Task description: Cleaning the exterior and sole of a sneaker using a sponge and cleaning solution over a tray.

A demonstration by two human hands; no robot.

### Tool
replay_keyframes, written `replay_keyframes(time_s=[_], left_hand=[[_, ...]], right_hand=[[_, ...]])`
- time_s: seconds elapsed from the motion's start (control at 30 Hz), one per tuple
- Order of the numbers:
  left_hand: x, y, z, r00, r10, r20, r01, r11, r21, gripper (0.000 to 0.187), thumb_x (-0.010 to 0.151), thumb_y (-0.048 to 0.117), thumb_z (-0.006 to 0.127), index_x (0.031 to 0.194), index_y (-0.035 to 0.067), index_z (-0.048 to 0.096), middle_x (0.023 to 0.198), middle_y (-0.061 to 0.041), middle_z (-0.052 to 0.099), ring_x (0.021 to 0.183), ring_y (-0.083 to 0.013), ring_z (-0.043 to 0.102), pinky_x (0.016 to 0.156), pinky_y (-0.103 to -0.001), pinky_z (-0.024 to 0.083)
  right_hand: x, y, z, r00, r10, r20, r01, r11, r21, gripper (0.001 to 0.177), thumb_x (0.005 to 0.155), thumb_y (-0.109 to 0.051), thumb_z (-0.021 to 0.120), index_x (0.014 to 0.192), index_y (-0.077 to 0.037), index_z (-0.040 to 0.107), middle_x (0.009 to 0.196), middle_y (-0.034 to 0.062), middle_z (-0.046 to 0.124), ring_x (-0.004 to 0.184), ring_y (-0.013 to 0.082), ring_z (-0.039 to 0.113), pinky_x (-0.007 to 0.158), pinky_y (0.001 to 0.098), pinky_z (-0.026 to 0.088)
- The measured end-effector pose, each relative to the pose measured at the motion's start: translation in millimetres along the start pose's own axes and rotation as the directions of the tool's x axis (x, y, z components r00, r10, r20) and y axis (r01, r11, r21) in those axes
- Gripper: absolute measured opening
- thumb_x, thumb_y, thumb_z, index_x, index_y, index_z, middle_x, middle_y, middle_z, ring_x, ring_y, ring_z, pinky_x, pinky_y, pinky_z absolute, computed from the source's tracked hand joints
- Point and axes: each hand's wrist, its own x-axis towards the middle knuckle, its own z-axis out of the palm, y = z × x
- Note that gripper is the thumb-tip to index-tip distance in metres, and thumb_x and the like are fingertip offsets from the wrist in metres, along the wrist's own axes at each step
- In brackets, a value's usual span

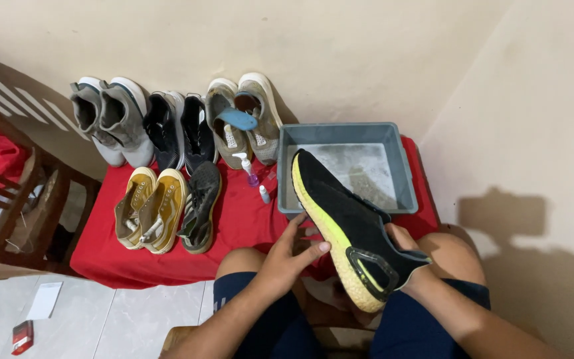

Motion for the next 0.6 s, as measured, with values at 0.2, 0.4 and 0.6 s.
replay_keyframes(time_s=[0.2, 0.4, 0.6], left_hand=[[3, -10, 4, 0.994, -0.062, 0.093, 0.079, 0.978, -0.194, 0.1, 0.076, 0.043, 0.074, 0.16, 0.011, 0.031, 0.121, -0.012, 0.071, 0.118, -0.023, 0.067, 0.101, -0.035, 0.053], [-9, 10, 9, 0.938, -0.217, 0.27, 0.292, 0.915, -0.279, 0.09, 0.076, 0.047, 0.071, 0.153, 0.013, 0.04, 0.15, -0.012, 0.057, 0.138, -0.029, 0.057, 0.093, -0.048, 0.063], [-11, 12, 15, 0.943, -0.253, 0.215, 0.324, 0.847, -0.421, 0.11, 0.069, 0.038, 0.078, 0.159, 0.028, 0.015, 0.143, -0.017, 0.061, 0.124, -0.0347, 0.066, 0.088, -0.051, 0.062]], right_hand=[[-3, -4, 1, 0.998, 0.037, 0.048, -0.043, 0.992, 0.118, 0.032, 0.099, -0.025, 0.06, 0.107, 0.002, 0.074, 0.092, 0.0199, 0.074, 0.077, 0.0284, 0.068, 0.067, 0.0366, 0.052], [-6, -19, 9, 0.999, 0.037, 0.035, -0.037, 0.999, -0.012, 0.039, 0.095, -0.027, 0.063, 0.122, -0.002, 0.074, 0.108, 0.0161, 0.078, 0.095, 0.0263, 0.072, 0.083, 0.0364, 0.055], [-15, -46, 27, 0.998, 0.023, -0.058, -0.029, 0.993, -0.113, 0.048, 0.086, -0.023, 0.071, 0.129, -0.004, 0.07, 0.115, 0.0141, 0.077, 0.102, 0.0243, 0.072, 0.086, 0.0361, 0.058]])
